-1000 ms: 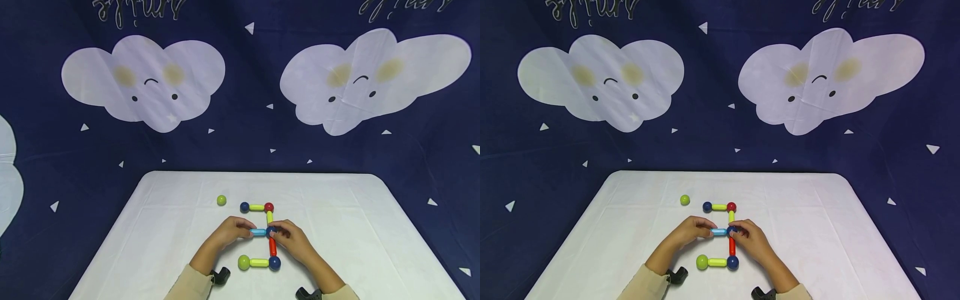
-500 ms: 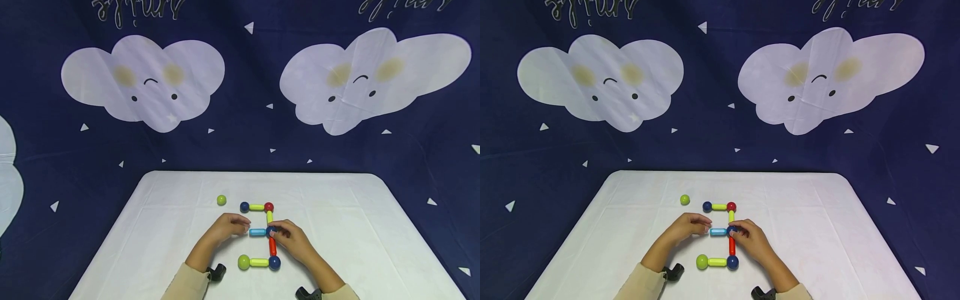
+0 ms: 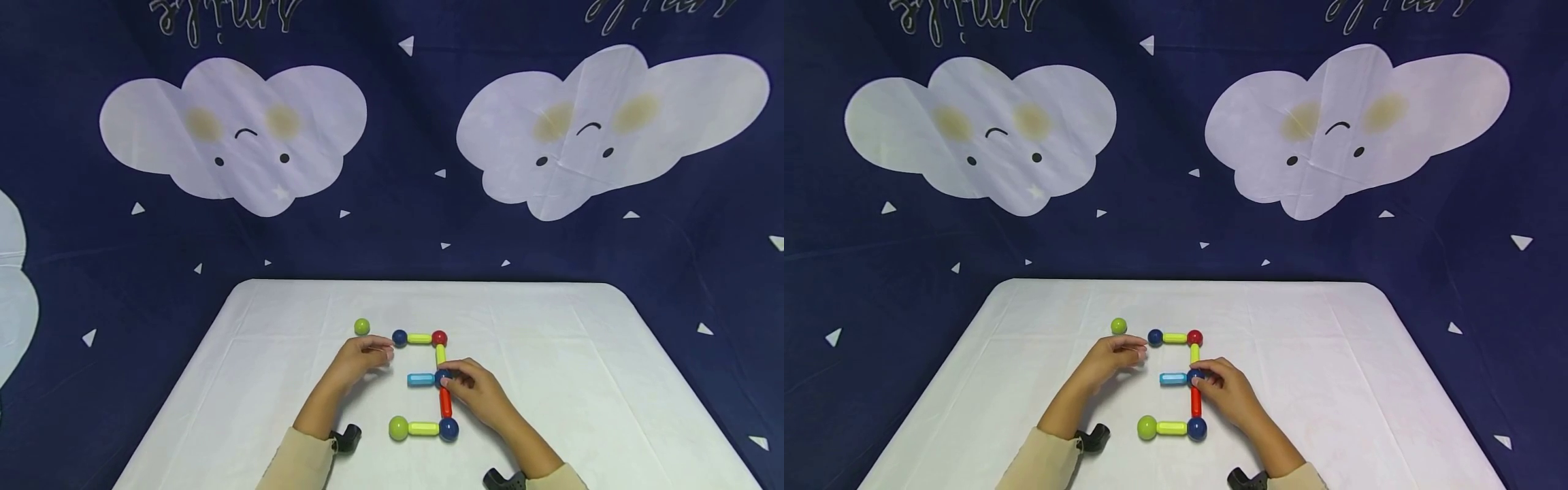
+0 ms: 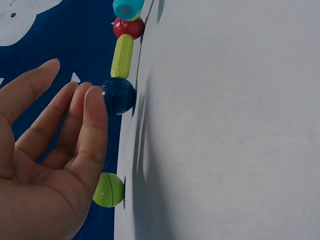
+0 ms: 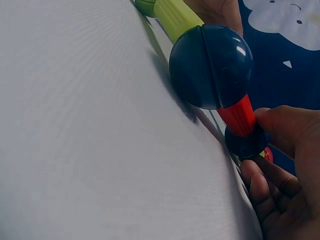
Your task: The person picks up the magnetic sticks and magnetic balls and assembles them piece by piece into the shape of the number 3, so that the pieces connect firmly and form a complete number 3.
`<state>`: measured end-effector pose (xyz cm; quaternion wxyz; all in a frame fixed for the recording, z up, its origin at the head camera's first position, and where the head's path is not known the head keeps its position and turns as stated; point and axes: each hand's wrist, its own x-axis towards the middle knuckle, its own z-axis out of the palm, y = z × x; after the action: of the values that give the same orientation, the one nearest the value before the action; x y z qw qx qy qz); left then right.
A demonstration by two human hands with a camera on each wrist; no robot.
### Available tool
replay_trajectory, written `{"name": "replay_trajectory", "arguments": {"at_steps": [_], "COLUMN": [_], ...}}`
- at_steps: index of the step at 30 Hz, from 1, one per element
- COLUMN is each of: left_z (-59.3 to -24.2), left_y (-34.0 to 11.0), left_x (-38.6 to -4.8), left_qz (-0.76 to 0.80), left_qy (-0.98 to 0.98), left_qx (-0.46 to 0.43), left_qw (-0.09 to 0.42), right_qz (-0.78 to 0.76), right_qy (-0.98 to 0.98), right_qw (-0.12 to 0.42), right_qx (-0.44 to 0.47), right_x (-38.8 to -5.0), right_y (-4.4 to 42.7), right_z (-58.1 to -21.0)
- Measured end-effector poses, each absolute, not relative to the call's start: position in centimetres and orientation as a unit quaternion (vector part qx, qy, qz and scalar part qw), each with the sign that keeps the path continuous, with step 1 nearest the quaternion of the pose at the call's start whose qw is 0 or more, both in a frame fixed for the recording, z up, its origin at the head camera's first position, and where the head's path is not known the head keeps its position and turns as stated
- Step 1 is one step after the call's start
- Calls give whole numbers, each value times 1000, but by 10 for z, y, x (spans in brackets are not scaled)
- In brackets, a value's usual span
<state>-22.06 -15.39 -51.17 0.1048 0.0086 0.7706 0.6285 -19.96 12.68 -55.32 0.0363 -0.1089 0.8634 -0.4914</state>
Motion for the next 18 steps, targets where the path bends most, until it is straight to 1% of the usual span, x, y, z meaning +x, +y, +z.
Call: {"name": "replay_trajectory", "arguments": {"at_steps": [12,18], "left_z": [-505,-504], "left_y": [-165,-172], "left_x": [-227,-230], "left_qz": [659,671], "left_qy": [751,736], "left_qx": [-48,-82], "left_qw": [-9,-41], "right_qz": [-492,-492], "right_qy": [863,863], "right_qw": [39,40], "right_qx": [-108,-109], "right_x": [-200,-200], "right_y": [127,127], "right_z": [-554,-554]}}
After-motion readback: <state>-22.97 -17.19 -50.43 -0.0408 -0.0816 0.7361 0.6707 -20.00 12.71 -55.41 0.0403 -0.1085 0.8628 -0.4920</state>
